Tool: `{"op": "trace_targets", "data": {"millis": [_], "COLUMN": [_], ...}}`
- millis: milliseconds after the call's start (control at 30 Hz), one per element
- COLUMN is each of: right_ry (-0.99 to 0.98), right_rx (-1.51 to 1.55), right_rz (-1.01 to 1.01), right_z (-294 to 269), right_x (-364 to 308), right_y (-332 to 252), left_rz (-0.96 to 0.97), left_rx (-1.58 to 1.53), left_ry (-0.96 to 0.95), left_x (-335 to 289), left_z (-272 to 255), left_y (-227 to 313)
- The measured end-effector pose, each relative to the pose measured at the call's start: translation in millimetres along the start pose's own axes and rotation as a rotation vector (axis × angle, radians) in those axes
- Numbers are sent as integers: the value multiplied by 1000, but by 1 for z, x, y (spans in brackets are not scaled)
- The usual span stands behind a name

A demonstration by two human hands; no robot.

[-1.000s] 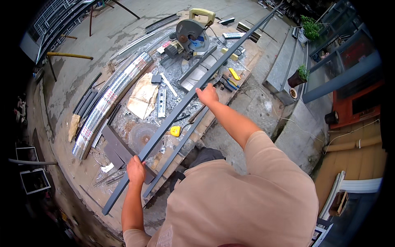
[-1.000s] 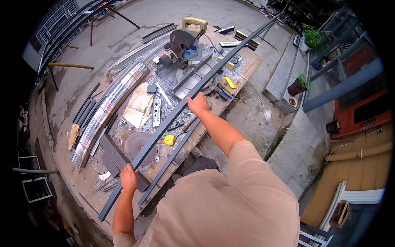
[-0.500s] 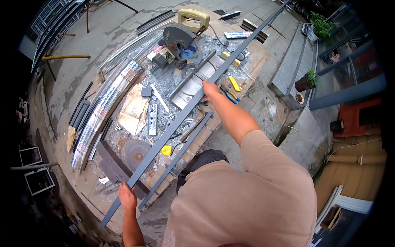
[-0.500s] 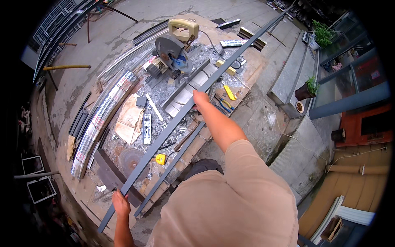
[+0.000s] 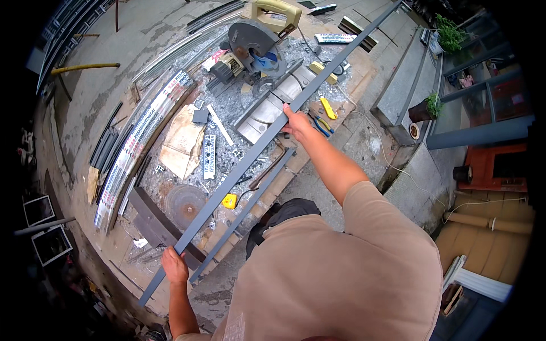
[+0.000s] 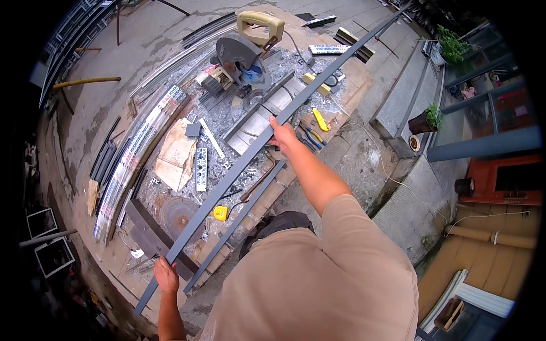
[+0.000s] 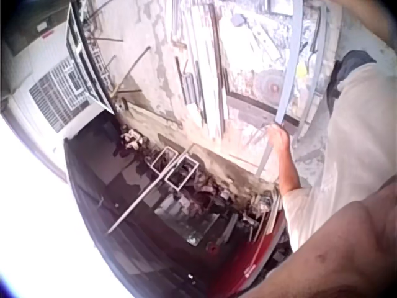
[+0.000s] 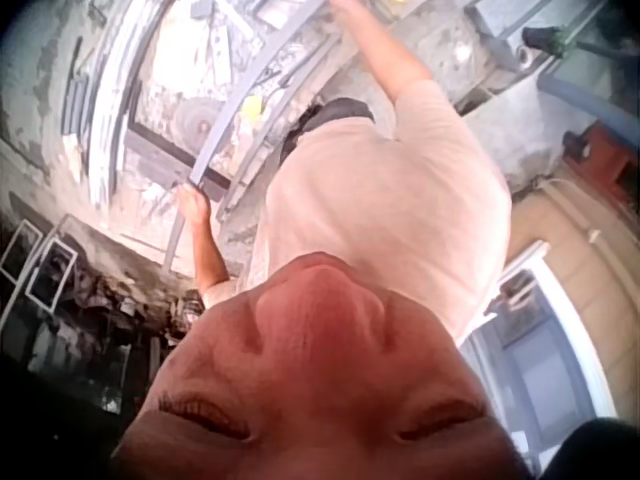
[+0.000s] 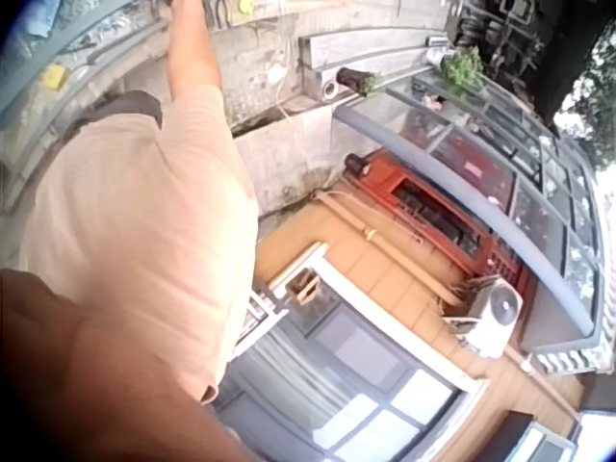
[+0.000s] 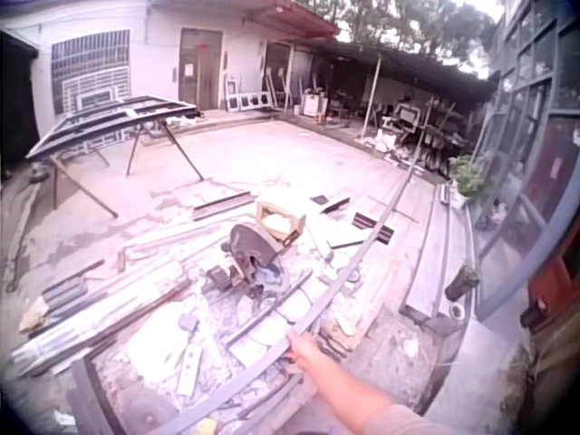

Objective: The person measures a metal frame using a tape measure, marks it, and then uses a miter saw to cut the metal piece.

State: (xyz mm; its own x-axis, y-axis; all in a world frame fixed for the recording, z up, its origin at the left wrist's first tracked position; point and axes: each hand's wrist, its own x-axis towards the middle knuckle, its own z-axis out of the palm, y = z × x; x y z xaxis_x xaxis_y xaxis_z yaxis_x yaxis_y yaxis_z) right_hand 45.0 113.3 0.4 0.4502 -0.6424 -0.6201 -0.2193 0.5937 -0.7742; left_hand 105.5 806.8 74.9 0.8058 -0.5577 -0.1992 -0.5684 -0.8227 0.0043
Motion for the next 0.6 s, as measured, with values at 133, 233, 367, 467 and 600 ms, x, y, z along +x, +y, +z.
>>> {"op": "trace_targets", "data": {"millis": [133,233,367,467,600], "right_ry": [17,43,70,58,63], "right_rx": [-38,-59,-106,-52,-42], "right_rz": [8,47,29,27,46], "right_z": [1,4,10,19,28], "right_x": [-3,2,11,18,23], "right_y": [0,3,11,21,36], "left_rz": [-33,-27,46,170,230], "left_rx": [-64,-107,-190,-234,-243], "left_ry": [-56,-48,-91,-19,-51], "left_x": [8,26,81,139,213], "left_z": [-7,-15,-11,-3,-2], "left_y": [11,31,96,163,265]}}
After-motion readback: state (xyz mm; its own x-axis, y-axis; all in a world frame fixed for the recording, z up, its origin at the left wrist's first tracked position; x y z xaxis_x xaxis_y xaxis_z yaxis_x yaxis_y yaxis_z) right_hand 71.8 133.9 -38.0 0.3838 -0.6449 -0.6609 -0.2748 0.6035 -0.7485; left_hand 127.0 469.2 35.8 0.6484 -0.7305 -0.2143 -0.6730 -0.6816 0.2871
